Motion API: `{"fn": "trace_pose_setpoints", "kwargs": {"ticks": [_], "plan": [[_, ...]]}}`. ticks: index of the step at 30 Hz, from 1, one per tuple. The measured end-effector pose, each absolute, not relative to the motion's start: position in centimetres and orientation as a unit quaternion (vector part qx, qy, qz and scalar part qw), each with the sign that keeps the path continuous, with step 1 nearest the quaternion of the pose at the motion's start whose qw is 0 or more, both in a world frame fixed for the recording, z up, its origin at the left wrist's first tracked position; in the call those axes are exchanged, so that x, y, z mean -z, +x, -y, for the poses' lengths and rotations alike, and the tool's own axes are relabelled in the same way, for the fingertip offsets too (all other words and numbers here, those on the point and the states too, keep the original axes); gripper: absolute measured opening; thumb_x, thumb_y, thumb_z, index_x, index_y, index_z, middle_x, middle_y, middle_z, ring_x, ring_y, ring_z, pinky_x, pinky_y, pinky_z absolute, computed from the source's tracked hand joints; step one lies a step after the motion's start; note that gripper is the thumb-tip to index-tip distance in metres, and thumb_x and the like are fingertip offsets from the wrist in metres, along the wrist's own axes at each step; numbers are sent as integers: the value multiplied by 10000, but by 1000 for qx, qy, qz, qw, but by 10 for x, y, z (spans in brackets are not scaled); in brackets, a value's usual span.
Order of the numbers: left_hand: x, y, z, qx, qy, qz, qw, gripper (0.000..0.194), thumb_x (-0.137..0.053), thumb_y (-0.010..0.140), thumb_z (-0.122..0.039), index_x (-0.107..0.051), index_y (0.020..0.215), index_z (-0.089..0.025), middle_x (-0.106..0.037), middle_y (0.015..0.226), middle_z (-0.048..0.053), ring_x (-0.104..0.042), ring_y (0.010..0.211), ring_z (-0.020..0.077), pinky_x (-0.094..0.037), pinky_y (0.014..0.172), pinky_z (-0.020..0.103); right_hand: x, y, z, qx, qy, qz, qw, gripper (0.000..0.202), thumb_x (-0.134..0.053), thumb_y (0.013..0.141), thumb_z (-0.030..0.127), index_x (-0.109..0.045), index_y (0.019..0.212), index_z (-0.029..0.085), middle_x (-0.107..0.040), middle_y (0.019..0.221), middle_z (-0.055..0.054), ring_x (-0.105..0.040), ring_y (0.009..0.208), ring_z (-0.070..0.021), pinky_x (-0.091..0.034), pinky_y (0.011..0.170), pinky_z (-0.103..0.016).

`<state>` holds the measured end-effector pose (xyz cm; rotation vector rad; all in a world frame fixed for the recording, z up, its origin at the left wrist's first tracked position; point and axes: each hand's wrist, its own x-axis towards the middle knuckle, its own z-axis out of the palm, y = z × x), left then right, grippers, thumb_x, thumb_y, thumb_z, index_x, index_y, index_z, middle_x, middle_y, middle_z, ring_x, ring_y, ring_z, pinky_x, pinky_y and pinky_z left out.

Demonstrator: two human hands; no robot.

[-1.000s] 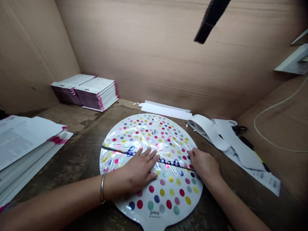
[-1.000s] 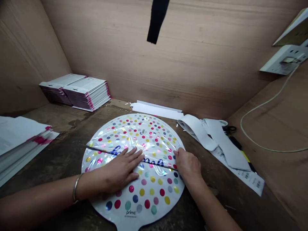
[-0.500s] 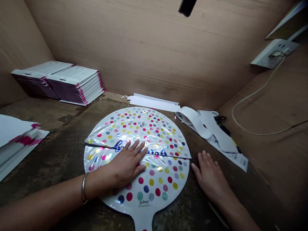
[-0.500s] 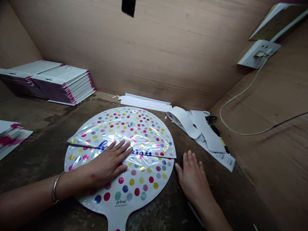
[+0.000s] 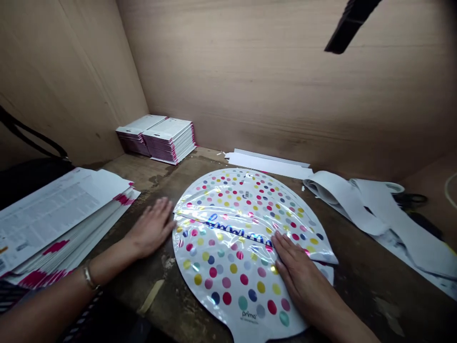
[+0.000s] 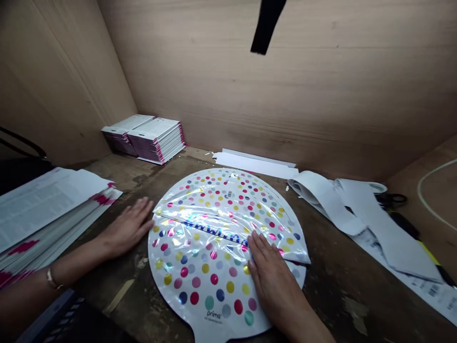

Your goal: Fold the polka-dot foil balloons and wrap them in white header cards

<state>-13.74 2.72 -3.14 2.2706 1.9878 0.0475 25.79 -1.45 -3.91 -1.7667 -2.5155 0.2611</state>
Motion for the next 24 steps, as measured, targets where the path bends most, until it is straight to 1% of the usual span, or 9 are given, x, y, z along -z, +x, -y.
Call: {"fn": "trace_pose_setpoints", "kwargs": {"ticks": [2, 4, 6, 9, 14, 16, 19, 22, 24], "plan": [[24, -141, -25, -70, 720, -691, -2, 690, -320, 909, -466, -249, 1419, -7, -137, 1498, 239, -108, 1389, 356, -203, 1086, 531, 33, 253, 16, -85, -580, 810, 20, 549, -316, 920, 375, -323, 1419, 147, -257, 1491, -79, -239, 1372, -250, -285, 1100, -486], [15, -115, -26, -146, 771, -619, -43, 609, -380, 896, -421, -313, 1407, -97, -173, 1513, 166, -125, 1393, 328, -173, 1106, 520, 24, 244, 17, -91, -589, 803, -1, 557, -329, 913, 378, -327, 1417, 139, -258, 1490, -82, -242, 1371, -251, -283, 1101, -480], [7, -71, -28, -189, 852, -488, 2, 483, -428, 889, -352, -421, 1344, -193, -338, 1459, 100, -275, 1349, 282, -239, 1103, 465, 13, 235, 18, -96, -594, 799, -23, 559, -346, 903, 359, -340, 1412, 127, -270, 1488, -88, -250, 1369, -249, -279, 1105, -465], [4, -8, -34, -187, 914, -345, 98, 394, -473, 883, -297, -502, 1261, -191, -532, 1282, 100, -461, 1198, 241, -375, 1023, 379, 4, 232, 18, -88, -600, 794, -32, 552, -378, 869, 259, -364, 1398, 99, -330, 1468, -107, -312, 1347, -234, -310, 1097, -414], [8, 24, -43, -141, 923, -334, 128, 282, -485, 887, -322, -569, 1107, -167, -608, 1070, 104, -545, 1023, 242, -440, 897, 365, 2, 269, 9, -39, -609, 792, -22, 598, -430, 755, 80, -447, 1349, 144, -455, 1399, -88, -408, 1286, -248, -356, 1062, -413], [7, 20, -47, -128, 922, -344, 121, 275, -480, 889, -330, -558, 1101, -173, -614, 1029, 98, -559, 980, 238, -446, 859, 358, 2, 284, 9, -13, -607, 794, -19, 534, -405, 765, 52, -539, 1268, 171, -553, 1307, -78, -452, 1239, -266, -381, 1024, -429], [3, 15, -53, -117, 922, -357, 97, 286, -508, 870, -362, -556, 1088, -183, -623, 974, 86, -575, 911, 243, -451, 796, 357, 0, 286, 21, 31, -621, 783, 11, 408, -366, 820, 75, -618, 1131, 158, -671, 1047, -116, -579, 1006, -273, -471, 852, -408], [1, 16, -60, -111, 930, -343, 71, 259, -537, 858, -326, -572, 1083, -203, -630, 962, 75, -580, 886, 241, -447, 771, 352, -2, 259, 46, 30, -627, 777, 46, 299, -401, 820, 108, -641, 985, 173, -660, 795, -100, -594, 729, -234, -483, 650, -354], [3, 20, -62, -103, 949, -289, 66, 203, -539, 857, -248, -596, 1048, -214, -636, 970, 68, -580, 908, 233, -433, 819, 355, -6, 235, 64, -5, -606, 792, 71, 274, -407, 801, 81, -640, 879, 203, -646, 722, -75, -580, 651, -207, -471, 593, -320]]}}
